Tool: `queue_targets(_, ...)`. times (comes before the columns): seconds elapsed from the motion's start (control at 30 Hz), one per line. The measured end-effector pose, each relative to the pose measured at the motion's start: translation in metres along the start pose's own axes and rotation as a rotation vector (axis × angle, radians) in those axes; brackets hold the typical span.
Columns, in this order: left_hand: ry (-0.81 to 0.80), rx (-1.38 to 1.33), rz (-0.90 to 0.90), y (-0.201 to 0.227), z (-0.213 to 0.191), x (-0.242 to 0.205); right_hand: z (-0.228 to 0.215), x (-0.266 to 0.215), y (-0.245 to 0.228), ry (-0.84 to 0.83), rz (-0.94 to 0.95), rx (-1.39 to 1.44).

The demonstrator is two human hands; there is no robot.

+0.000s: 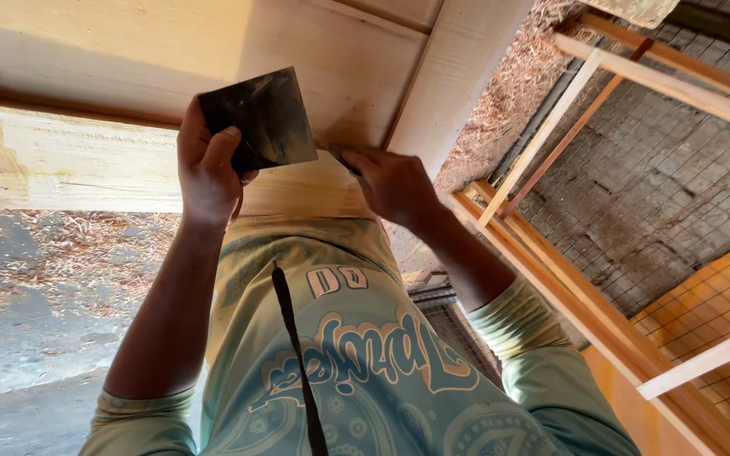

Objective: The person applies wood filler to a wooden door using a putty knife and a scraper, spreading the filler into gaps and smoothing the surface. The person repeatedly scoops filler from a can and applies it to different sections of the door.

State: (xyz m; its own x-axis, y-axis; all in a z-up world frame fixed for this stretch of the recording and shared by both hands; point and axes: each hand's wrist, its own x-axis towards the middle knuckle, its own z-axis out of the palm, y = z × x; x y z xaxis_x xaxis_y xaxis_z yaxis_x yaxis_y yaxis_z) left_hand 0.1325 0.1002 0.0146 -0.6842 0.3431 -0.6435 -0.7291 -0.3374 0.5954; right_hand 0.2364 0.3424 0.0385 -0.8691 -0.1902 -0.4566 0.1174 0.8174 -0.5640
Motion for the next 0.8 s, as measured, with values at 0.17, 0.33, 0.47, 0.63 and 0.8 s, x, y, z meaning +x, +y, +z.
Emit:
queue_targets(0.17,0.068,-0.030,0.005,-0.007,-0.003,-0.013,-0.052,0.028,0.035,-0.046,0.092,0.306)
queue_targets(0.33,0.224,-0.064,-0.066,-0.018,0.007,-0.016,-0.028,0.004,-0.007,0.581,0.391,0.541)
queue_targets(0.47,0.150,-0.234,-0.064,-0.035,0.028,-0.010,0.002,-0.016,-0.048,0.738,0.272,0.471)
queue_targets(0.63,0.107,-0.293,-0.073,-0.041,0.042,-0.009,-0.001,-0.022,-0.059,0.763,0.076,0.395)
queue_targets(0.8,0.115,-0.357,-0.011,-0.046,0.057,-0.008,-0.011,-0.033,-0.036,0.702,-0.058,0.158)
